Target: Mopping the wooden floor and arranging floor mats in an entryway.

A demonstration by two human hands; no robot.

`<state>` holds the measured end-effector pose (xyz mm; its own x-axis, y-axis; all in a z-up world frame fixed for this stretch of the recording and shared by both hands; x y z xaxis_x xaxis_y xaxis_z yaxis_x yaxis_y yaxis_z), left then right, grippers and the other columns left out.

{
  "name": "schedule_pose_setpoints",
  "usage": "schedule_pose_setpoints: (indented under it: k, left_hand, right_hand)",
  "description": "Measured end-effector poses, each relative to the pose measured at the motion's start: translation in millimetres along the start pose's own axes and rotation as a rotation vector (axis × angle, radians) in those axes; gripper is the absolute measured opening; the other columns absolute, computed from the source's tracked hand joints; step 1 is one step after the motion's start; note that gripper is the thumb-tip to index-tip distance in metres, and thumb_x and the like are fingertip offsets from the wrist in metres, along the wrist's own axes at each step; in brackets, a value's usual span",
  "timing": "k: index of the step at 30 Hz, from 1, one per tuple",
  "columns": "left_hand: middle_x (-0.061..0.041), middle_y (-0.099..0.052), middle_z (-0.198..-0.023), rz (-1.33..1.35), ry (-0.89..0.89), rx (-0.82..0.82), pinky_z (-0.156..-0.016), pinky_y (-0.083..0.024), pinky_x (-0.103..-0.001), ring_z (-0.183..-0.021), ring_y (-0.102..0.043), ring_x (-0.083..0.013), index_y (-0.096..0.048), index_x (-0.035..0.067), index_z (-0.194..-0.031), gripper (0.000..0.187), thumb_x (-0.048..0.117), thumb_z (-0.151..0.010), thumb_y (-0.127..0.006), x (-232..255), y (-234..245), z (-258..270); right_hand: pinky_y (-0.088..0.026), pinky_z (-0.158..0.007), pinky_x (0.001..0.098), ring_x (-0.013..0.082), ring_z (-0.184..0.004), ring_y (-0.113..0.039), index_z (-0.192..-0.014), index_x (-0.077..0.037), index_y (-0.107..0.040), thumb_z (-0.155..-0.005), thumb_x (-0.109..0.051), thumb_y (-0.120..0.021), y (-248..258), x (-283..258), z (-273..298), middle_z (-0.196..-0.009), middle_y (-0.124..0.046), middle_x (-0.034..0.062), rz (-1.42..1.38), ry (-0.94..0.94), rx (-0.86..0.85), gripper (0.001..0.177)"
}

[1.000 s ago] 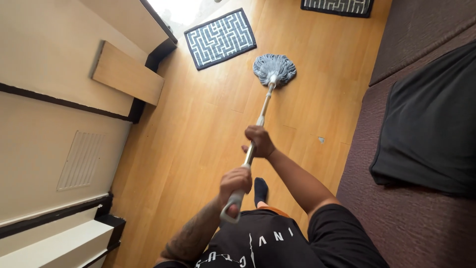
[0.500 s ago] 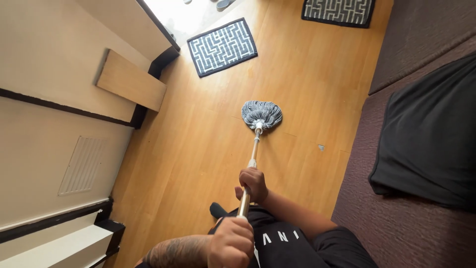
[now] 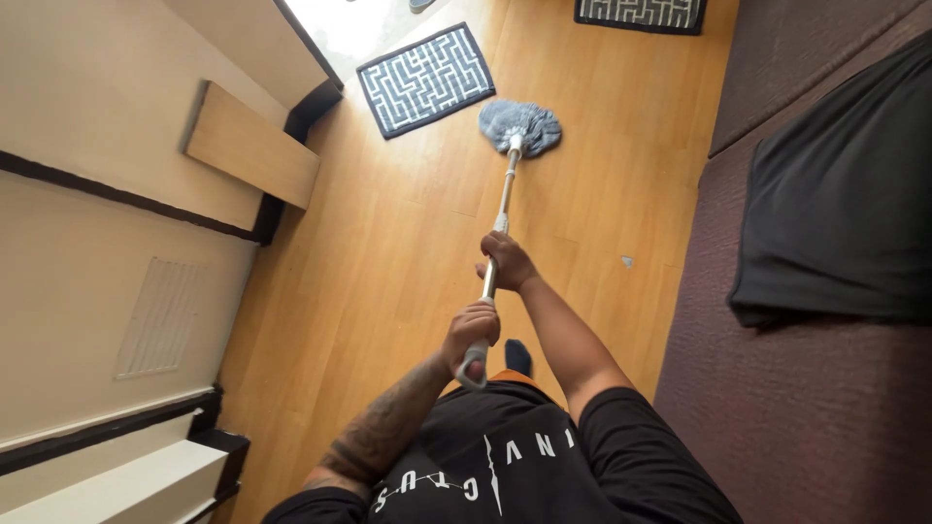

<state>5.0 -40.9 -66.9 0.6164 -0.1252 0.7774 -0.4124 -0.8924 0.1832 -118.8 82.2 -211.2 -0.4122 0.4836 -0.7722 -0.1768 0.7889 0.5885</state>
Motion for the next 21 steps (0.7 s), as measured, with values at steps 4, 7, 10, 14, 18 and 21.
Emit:
schedule_pose_setpoints:
  k: [4, 7, 10, 14, 18, 21]
  left_hand:
    - [-0.008, -0.053, -0.07, -0.025, 0.09, -0.041, -0.067, -0.048, -0.039, -0.065, -0.057, -0.0271, -0.051, 0.006, -0.072, 0.075, 0.077, -0.096, -0.043, 36, 25, 29]
    - [-0.007, -0.051, -0.07, -0.011, 0.092, -0.067, -0.064, -0.043, -0.039, -0.064, -0.055, -0.0261, -0.051, 0.008, -0.073, 0.074, 0.078, -0.096, -0.04, 92, 57, 55]
    - [-0.004, -0.053, -0.073, 0.039, 0.092, -0.214, -0.064, -0.041, -0.039, -0.064, -0.052, -0.0243, -0.049, 0.011, -0.076, 0.073, 0.081, -0.095, -0.039, 164, 86, 66]
    - [-0.001, -0.054, -0.077, 0.135, 0.051, -0.47, -0.07, -0.044, -0.038, -0.071, -0.058, -0.0234, -0.054, 0.012, -0.084, 0.054, 0.064, -0.099, -0.049, 230, 107, 71]
    - [-0.001, -0.056, -0.075, 0.215, 0.007, -0.568, -0.064, -0.043, -0.034, -0.072, -0.065, -0.0237, -0.048, 0.013, -0.081, 0.035, 0.044, -0.094, -0.059, 211, 101, 115]
    - [-0.001, -0.055, -0.074, 0.133, -0.061, -0.503, -0.063, -0.041, -0.035, -0.07, -0.062, -0.0241, -0.049, 0.011, -0.078, 0.037, 0.04, -0.1, -0.058, 194, 107, 114]
  right_hand:
    - [-0.052, -0.072, 0.0463, 0.0351, -0.085, -0.061, -0.084, -0.009, -0.052, -0.074, -0.023, -0.073, -38, -33, 18, -0.085, -0.058, 0.0115, 0.053, -0.059, -0.038, 0.027]
    - [-0.053, -0.074, 0.0457, 0.0359, -0.087, -0.061, -0.083, -0.009, -0.054, -0.077, -0.024, -0.074, -72, -91, 42, -0.085, -0.058, 0.0122, 0.048, -0.03, 0.103, 0.026]
    - [-0.051, -0.066, 0.0457, 0.0359, -0.078, -0.061, -0.085, -0.008, -0.055, -0.079, -0.029, -0.074, -89, -167, 71, -0.081, -0.059, 0.0115, 0.024, 0.018, 0.251, 0.028]
    - [-0.046, -0.054, 0.0412, 0.0319, -0.058, -0.057, -0.077, -0.008, -0.053, -0.084, -0.034, -0.073, -102, -246, 98, -0.068, -0.054, 0.0113, -0.196, 0.213, 0.206, 0.034]
    - [-0.043, -0.052, 0.0397, 0.0293, -0.053, -0.053, -0.071, -0.008, -0.048, -0.086, -0.029, -0.067, -119, -247, 93, -0.062, -0.051, 0.0094, -0.254, 0.319, 0.237, 0.031]
    - [-0.044, -0.053, 0.0396, 0.0289, -0.055, -0.055, -0.07, -0.01, -0.048, -0.087, -0.029, -0.064, -117, -235, 73, -0.065, -0.053, 0.0098, -0.222, 0.413, 0.258, 0.03]
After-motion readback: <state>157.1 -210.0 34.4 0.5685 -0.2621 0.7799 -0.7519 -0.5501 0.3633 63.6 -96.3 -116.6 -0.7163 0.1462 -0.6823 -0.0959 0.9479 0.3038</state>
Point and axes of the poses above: each hand's wrist, its own z-axis away from the middle knuckle, its own y-axis out of the back of the hand, x = y × z, the point moved 3 cm from there along -z, towards the middle knuckle
